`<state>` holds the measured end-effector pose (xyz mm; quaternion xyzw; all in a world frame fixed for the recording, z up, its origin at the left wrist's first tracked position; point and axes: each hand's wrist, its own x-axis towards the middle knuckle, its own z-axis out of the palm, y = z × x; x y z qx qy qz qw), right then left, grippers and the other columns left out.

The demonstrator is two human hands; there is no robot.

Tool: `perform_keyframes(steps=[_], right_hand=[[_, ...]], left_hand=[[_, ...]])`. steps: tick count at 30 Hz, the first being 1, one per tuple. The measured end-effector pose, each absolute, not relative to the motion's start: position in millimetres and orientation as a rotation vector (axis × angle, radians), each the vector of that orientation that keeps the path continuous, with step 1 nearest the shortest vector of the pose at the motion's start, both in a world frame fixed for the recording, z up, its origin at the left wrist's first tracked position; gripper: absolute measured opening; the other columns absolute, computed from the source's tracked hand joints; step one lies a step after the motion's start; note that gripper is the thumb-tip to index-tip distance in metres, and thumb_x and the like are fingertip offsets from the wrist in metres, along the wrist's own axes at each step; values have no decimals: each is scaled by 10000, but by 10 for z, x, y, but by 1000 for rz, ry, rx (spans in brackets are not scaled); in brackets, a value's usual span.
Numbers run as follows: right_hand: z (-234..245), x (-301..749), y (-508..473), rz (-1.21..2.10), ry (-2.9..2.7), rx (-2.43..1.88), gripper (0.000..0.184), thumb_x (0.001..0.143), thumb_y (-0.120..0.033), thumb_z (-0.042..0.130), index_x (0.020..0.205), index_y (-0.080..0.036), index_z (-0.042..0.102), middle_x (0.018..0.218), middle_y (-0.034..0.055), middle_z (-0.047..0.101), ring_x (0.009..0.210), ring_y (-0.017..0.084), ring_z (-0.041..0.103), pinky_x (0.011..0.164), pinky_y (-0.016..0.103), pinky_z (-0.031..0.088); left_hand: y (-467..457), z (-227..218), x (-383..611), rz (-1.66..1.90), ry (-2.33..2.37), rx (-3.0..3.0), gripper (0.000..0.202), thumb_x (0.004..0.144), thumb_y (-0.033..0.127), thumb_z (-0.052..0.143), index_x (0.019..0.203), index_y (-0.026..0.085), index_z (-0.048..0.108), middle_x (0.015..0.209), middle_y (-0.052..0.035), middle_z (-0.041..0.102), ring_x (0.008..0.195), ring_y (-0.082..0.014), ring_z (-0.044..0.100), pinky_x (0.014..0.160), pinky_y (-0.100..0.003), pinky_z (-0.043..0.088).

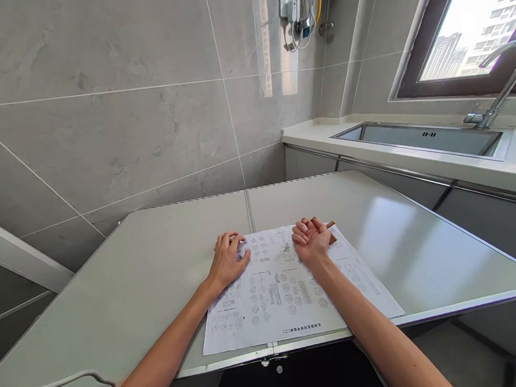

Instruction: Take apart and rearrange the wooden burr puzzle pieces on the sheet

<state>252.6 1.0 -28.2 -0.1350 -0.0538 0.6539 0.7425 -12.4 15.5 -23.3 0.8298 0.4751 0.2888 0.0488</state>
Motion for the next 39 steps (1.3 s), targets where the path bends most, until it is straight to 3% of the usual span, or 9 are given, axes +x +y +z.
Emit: perform_keyframes(steps=[4, 10, 13, 16, 20, 23, 32, 39], right_hand=[[-245, 2449, 2, 1520, -326, -394, 103, 913, -288, 474, 845, -213, 489, 643, -46, 433, 414, 79, 301, 338, 166, 304], [-147, 2289, -53, 1648, -806, -607, 244, 919, -409, 499, 792, -204, 535, 650, -21, 499, 424, 84, 276, 366, 201, 238], [-132, 2179, -135, 1519, -1128, -727, 311, 943, -421, 475, 721, -208, 517, 622, -14, 505, 456, 104, 328, 422, 237, 288], [-157, 2088, -216, 1335, -1414, -873, 342, 961, -393, 467, 669, -215, 479, 589, -28, 437, 512, 124, 352, 491, 262, 304], [-221, 2036, -252, 1019, -1783, -1014, 271, 909, -322, 528, 663, -225, 468, 633, -6, 482, 619, 167, 406, 574, 291, 328], [-260, 2034, -242, 875, -1884, -1021, 226, 901, -324, 549, 697, -234, 511, 707, 18, 545, 713, 207, 468, 646, 314, 377], [-224, 2043, -281, 868, -1953, -946, 204, 934, -294, 532, 746, -234, 581, 797, 38, 612, 811, 242, 533, 734, 346, 435], [-198, 1976, -322, 977, -1924, -944, 222, 962, -365, 542, 812, -227, 629, 753, 38, 623, 756, 230, 547, 675, 337, 434]], left_hand=[[124, -196, -99, 903, 1405, 2494, 241, 927, 323, 637, 1153, 241, 639, 1290, -113, 572, 1265, -331, 504, 1015, -526, 455], [12, -71, 25, 996, 1160, 2267, 217, 977, 364, 608, 1153, 245, 651, 1243, -79, 631, 1213, -266, 576, 1068, -443, 461], [-50, -12, 89, 977, 1103, 2038, 281, 1012, 455, 564, 1173, 240, 649, 1241, -81, 663, 1134, -246, 635, 970, -403, 520], [-65, -5, 118, 1036, 982, 1844, 351, 1015, 508, 564, 1219, 230, 628, 1289, -100, 668, 1176, -242, 642, 1019, -411, 512], [-28, -44, 101, 1005, 739, 1690, 592, 952, 559, 660, 1428, 237, 518, 1491, -159, 565, 1385, -286, 542, 1164, -473, 432], [-17, -54, 83, 880, 599, 1652, 758, 889, 563, 743, 1526, 273, 454, 1585, -155, 485, 1498, -318, 429, 1228, -510, 360], [-39, 35, 70, 742, 440, 1465, 982, 715, 524, 910, 1557, 312, 450, 1574, -150, 511, 1492, -371, 437, 1234, -558, 341], [-48, 54, 55, 736, 488, 1426, 966, 673, 494, 941, 1511, 292, 505, 1512, -144, 571, 1483, -374, 444, 1237, -547, 340]])
